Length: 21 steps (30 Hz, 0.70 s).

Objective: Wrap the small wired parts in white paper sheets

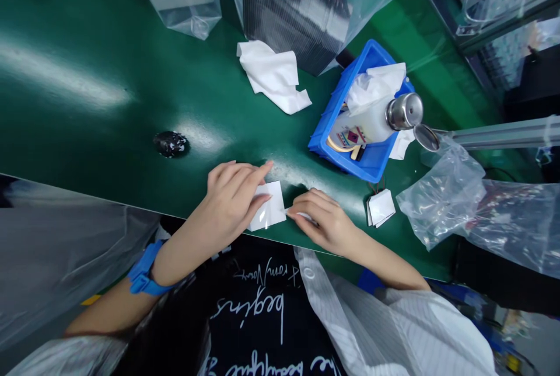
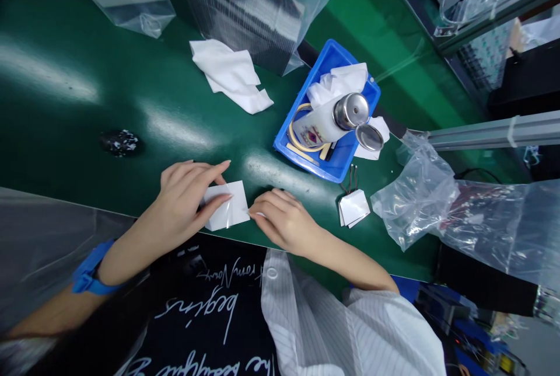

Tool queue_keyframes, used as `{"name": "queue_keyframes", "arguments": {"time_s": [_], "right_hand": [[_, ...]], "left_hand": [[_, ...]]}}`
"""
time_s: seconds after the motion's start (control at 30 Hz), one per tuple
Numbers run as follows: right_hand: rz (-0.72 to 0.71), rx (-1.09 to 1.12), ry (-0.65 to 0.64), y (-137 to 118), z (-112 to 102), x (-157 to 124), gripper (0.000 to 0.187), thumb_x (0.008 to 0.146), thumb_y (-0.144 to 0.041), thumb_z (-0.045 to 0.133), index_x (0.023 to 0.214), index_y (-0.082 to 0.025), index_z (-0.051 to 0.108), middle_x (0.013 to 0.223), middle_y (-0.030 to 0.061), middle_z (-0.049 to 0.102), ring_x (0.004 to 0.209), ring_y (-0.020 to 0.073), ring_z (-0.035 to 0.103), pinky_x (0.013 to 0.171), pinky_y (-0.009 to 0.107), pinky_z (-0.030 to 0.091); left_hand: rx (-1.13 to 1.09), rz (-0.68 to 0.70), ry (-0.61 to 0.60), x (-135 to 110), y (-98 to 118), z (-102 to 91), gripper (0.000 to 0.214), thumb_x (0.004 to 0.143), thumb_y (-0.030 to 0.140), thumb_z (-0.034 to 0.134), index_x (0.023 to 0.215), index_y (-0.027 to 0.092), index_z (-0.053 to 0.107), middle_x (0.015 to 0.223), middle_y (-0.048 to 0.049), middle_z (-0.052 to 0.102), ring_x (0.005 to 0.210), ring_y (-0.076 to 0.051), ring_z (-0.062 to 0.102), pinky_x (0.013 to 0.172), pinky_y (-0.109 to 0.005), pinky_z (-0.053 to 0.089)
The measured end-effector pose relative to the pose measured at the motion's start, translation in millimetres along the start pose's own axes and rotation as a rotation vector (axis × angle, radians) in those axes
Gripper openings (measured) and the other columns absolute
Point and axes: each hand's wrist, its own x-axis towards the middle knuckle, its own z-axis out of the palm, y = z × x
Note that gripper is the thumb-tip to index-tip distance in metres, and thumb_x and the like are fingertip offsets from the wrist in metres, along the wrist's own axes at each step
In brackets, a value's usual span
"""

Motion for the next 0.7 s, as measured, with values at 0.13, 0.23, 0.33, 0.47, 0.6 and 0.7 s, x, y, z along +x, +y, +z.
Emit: {"name": "queue_keyframes", "arguments": {"time_s": [0.13,0.23,0.33,0.47,0.6,0.7], "right_hand": [[-0.031,-0.172,-0.030,-6.3,4.4,1.7,0.017,0.100,-0.017,0.047,0.102,-0.015,0.063,0.095,0.0089,0.067,0.084,0.0186,0.058,0.073,0.034,0.046],[-0.080,-0.160,-0.123,-8.4,-2.4,-1.3,0.016,0.099,-0.016,0.048,0.101,-0.015,0.063,0.094,0.0073,0.068,0.082,0.0176,0.058,0.076,0.035,0.045],[-0.062,-0.043,-0.144,-5.6,-7.6,-3.8,0.015,0.100,-0.017,0.047,0.101,-0.015,0.062,0.093,0.0068,0.066,0.084,0.0169,0.059,0.078,0.035,0.047],[-0.033,-0.051,-0.051,-3.7,-4.0,-2.3,0.015,0.099,-0.017,0.047,0.104,-0.016,0.061,0.096,0.0082,0.066,0.086,0.0175,0.059,0.075,0.033,0.046],[-0.073,-0.166,-0.140,-6.9,-1.7,-1.5,0.015,0.099,-0.017,0.048,0.101,-0.016,0.063,0.095,0.0069,0.068,0.083,0.0178,0.058,0.076,0.035,0.043],[-0.062,-0.106,-0.138,-6.5,-2.3,-2.7,0.017,0.100,-0.019,0.046,0.100,-0.016,0.063,0.093,0.0064,0.068,0.083,0.0168,0.058,0.076,0.034,0.044]], "left_hand": [[-0.003,-0.016,0.006,0.2,1.5,0.4,0.045,0.100,0.029,0.044,0.143,0.016,0.040,0.107,-0.0088,0.066,0.107,-0.025,0.058,0.104,-0.045,0.037],[-0.008,-0.029,0.006,0.4,2.5,0.5,0.044,0.100,0.027,0.044,0.142,0.015,0.040,0.106,-0.0084,0.066,0.106,-0.025,0.057,0.104,-0.045,0.037],[-0.020,-0.029,-0.002,0.4,2.7,0.2,0.043,0.100,0.027,0.044,0.142,0.016,0.041,0.106,-0.0077,0.065,0.106,-0.024,0.058,0.105,-0.045,0.036],[-0.020,-0.026,-0.001,0.3,2.4,-0.2,0.043,0.100,0.027,0.044,0.141,0.016,0.041,0.106,-0.0077,0.065,0.106,-0.024,0.058,0.105,-0.045,0.036],[-0.016,-0.028,0.005,0.6,2.2,-0.1,0.042,0.100,0.027,0.043,0.142,0.017,0.040,0.106,-0.0080,0.066,0.105,-0.024,0.058,0.104,-0.046,0.036],[-0.021,-0.025,-0.001,0.3,1.9,0.3,0.043,0.100,0.026,0.043,0.142,0.017,0.039,0.106,-0.0078,0.065,0.106,-0.024,0.057,0.104,-0.045,0.036]]}}
